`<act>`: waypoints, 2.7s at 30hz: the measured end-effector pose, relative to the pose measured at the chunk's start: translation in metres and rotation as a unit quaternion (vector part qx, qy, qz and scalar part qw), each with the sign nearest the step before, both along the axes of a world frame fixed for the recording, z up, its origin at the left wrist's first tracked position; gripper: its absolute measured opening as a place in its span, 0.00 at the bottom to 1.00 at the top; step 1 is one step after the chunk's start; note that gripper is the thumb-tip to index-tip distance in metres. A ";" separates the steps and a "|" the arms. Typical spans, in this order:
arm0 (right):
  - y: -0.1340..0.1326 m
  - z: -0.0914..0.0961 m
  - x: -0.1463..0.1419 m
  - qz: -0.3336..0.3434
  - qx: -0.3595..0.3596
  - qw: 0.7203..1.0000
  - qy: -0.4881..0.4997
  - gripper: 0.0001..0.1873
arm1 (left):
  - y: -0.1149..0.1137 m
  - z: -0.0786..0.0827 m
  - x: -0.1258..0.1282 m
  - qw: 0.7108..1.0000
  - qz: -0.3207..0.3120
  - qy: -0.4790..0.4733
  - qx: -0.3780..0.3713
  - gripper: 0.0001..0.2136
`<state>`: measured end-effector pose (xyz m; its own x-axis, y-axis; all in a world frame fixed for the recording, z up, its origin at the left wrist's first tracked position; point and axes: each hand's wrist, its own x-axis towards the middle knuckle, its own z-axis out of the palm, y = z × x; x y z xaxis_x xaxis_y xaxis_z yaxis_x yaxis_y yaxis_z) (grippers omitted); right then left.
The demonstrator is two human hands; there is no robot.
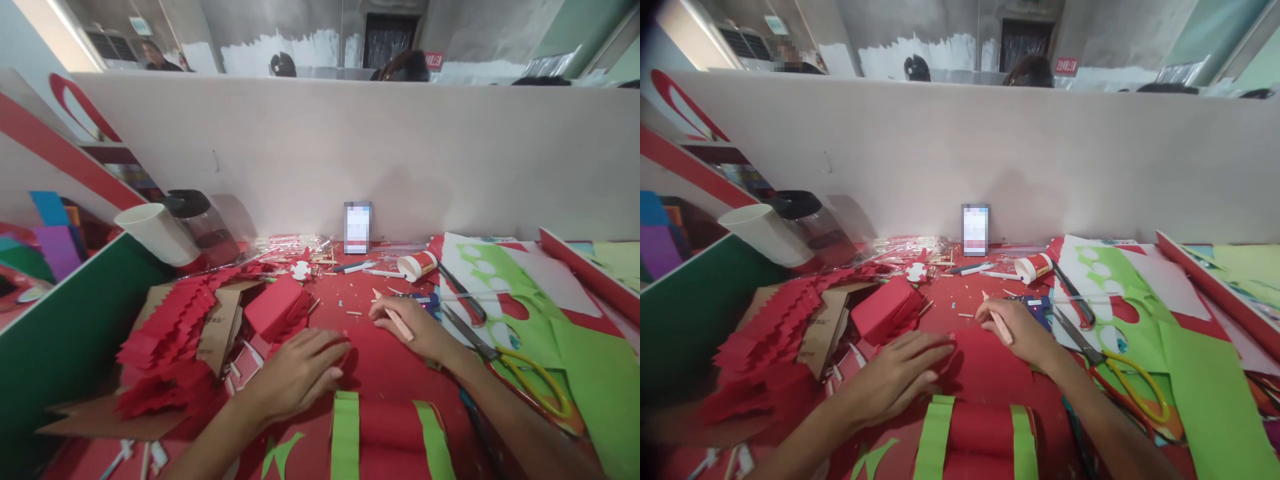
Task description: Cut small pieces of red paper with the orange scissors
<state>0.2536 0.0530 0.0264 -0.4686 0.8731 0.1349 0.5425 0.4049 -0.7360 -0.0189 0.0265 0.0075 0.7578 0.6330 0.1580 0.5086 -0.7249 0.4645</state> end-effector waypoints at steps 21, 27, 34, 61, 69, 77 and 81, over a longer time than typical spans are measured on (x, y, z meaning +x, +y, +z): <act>-0.006 -0.034 -0.044 -0.073 -0.135 0.981 0.116 0.12 | -0.001 -0.009 -0.005 0.997 -0.065 0.026 0.034 0.28; -0.014 -0.038 -0.052 -0.018 -0.289 0.921 0.262 0.16 | 0.001 -0.014 -0.009 0.997 -0.064 0.023 0.032 0.25; -0.007 -0.037 -0.045 -0.064 -0.084 0.990 0.090 0.12 | -0.004 -0.016 -0.009 0.997 -0.044 0.048 0.034 0.20; 0.002 -0.001 -0.028 0.011 0.002 0.994 -0.108 0.08 | 0.000 -0.010 -0.012 0.997 -0.003 0.005 0.080 0.19; -0.013 0.012 -0.022 0.180 -0.343 0.911 0.139 0.18 | -0.001 -0.015 -0.013 0.996 0.001 -0.003 0.087 0.20; -0.030 -0.020 -0.033 0.111 -0.236 0.955 0.144 0.11 | 0.001 -0.016 -0.013 0.995 -0.009 -0.008 0.099 0.20; -0.028 -0.033 -0.029 0.094 -0.153 0.981 0.068 0.20 | 0.001 -0.013 -0.014 0.997 -0.008 0.010 0.076 0.18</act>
<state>0.2244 0.0247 -0.0062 -0.6219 0.7816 -0.0482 0.3682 0.2375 -0.8989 -0.0327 0.0276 -0.0053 0.7712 0.5917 0.2349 0.5057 -0.7935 0.3386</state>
